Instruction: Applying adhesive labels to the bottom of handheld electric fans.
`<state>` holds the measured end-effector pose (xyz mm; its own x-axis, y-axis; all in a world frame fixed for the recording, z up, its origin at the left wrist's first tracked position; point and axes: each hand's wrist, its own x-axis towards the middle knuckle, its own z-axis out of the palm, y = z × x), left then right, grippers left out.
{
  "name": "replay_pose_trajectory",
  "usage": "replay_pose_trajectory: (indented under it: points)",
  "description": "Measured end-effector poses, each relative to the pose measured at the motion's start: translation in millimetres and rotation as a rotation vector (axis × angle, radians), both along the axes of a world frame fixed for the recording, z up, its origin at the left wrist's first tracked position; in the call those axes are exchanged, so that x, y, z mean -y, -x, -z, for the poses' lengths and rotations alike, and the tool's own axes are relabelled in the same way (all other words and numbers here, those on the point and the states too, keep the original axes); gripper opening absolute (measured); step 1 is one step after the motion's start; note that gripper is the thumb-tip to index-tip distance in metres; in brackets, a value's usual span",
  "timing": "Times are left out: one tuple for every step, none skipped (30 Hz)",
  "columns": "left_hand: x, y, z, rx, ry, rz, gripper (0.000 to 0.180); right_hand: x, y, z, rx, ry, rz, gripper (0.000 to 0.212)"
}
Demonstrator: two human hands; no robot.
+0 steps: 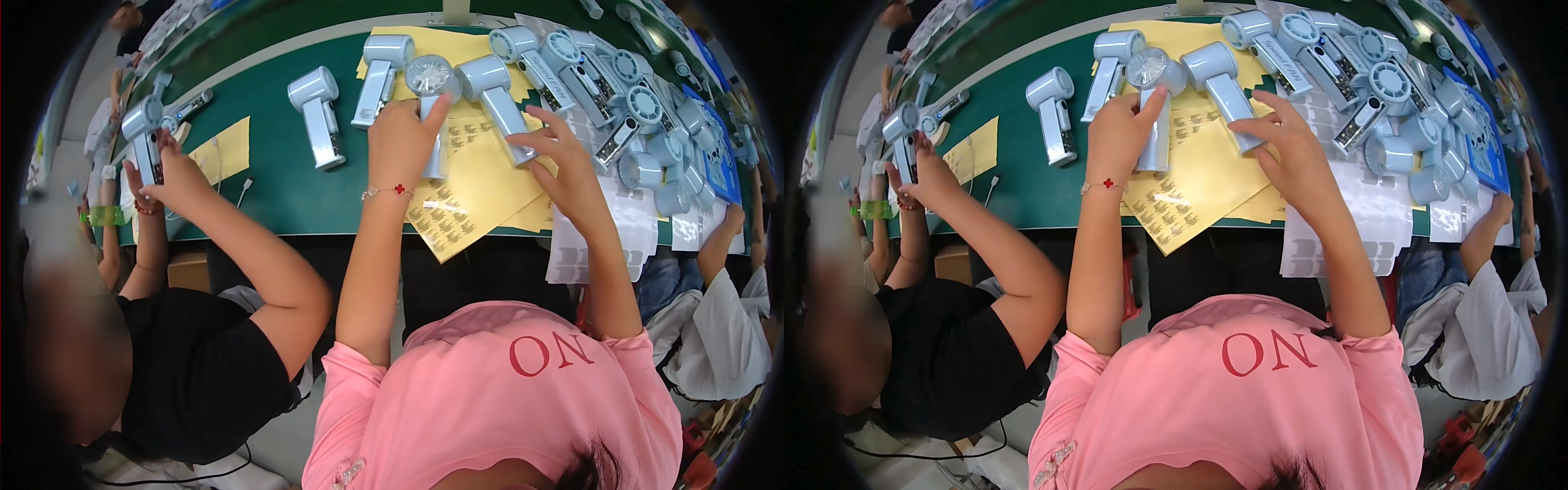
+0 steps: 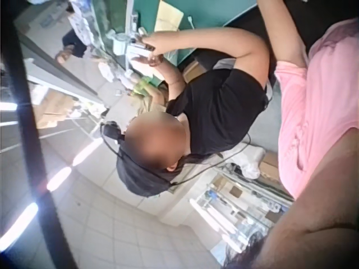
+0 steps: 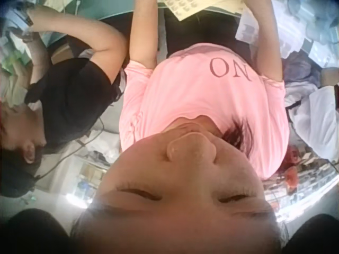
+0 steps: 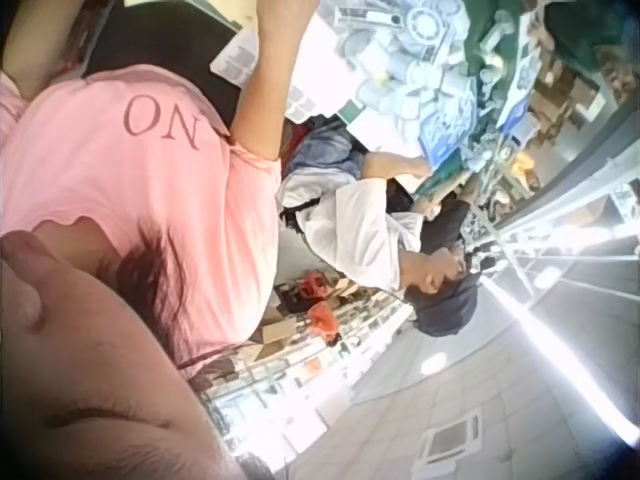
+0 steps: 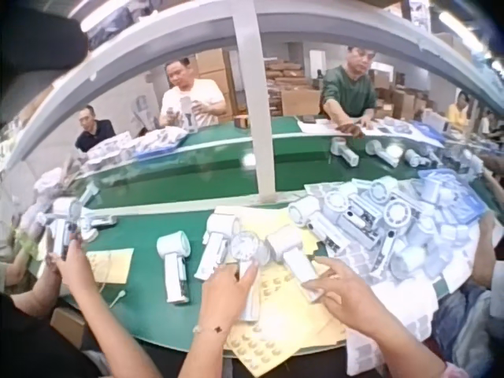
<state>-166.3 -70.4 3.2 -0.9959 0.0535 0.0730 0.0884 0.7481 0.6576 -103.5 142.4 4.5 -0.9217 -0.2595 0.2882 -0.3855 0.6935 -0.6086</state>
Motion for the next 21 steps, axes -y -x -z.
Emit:
replay_pose_trajectory:
  points:
    - [1, 3, 0, -0.005, 0.002, 0.0, 0.053, 0, -2, 2, -0.005, 0.002, 0.0, 0.048]
    - [0, 5, 3, -0.066, 0.062, -0.016, 0.053, 3, -7, 1, -0.074, -0.002, 0.081, 0.051]
    - [-1, 5, 4, -0.128, 0.124, -0.036, 0.052, 6, -10, 1, -0.144, -0.006, 0.159, 0.056]
    - [-2, 3, 4, -0.133, 0.212, -0.077, 0.053, 8, -12, 7, -0.191, -0.126, 0.257, 0.058]
    - [-4, 0, 4, -0.133, 0.212, -0.074, 0.053, 13, -11, 11, -0.19, -0.125, 0.26, 0.058]
    - [-6, -5, 4, -0.219, 0.29, -0.13, 0.053, 20, -10, 14, -0.093, -0.163, 0.335, 0.056]
    - [-7, -10, 4, -0.306, 0.368, -0.188, 0.054, 22, -8, 18, 0.005, -0.201, 0.408, 0.054]
    - [-8, -13, 4, -0.314, 0.372, -0.188, 0.054, 22, -5, 22, -0.091, -0.196, 0.424, 0.049]
    - [-7, -17, 8, -0.504, 0.399, -0.221, 0.053, 17, -5, 20, -0.097, -0.191, 0.427, 0.049]
    - [-6, -21, 9, -0.694, 0.422, -0.252, 0.053, 12, -7, 16, -0.075, -0.054, 0.44, 0.048]
    - [-4, -32, 2, -0.758, 0.427, -0.237, 0.048, 10, -6, 9, -0.054, 0.09, 0.442, 0.047]
    - [-7, -46, -6, -0.764, 0.43, -0.236, 0.048, 8, -10, 2, -0.03, 0.184, 0.432, 0.045]
    - [-14, -60, -12, -0.449, 0.0, -0.151, 0.048, 8, -17, -4, -0.033, 0.187, 0.434, 0.045]
    - [-19, -72, -16, -0.124, -0.415, -0.067, 0.048, 12, -25, -11, -0.112, 0.29, 0.366, 0.045]
    - [-24, -79, -13, 0.054, -0.773, 0.083, 0.061, 19, -35, -17, -0.186, 0.39, 0.293, 0.046]
    - [-33, -80, -7, 0.154, -1.123, 0.157, 0.067, 29, -46, -22, -0.215, 0.405, 0.269, 0.048]
    - [-41, -81, -5, 0.25, -1.473, 0.23, 0.074, 37, -59, -30, -0.25, 0.381, 0.188, 0.05]
    - [-49, -80, -14, 0.258, -1.629, 0.332, 0.081, 43, -68, -35, -0.288, 0.354, 0.119, 0.053]
    - [-57, -88, -26, 0.198, -1.838, 0.274, 0.074, 50, -73, -33, -0.278, 0.347, 0.076, 0.056]
    - [-54, -90, -23, 0.159, -1.909, 0.394, 0.074, 51, -75, -30, -0.261, 0.335, 0.048, 0.057]
    - [-50, -91, -23, 0.117, -1.976, 0.514, 0.075, 52, -76, -28, -0.243, 0.323, 0.019, 0.058]
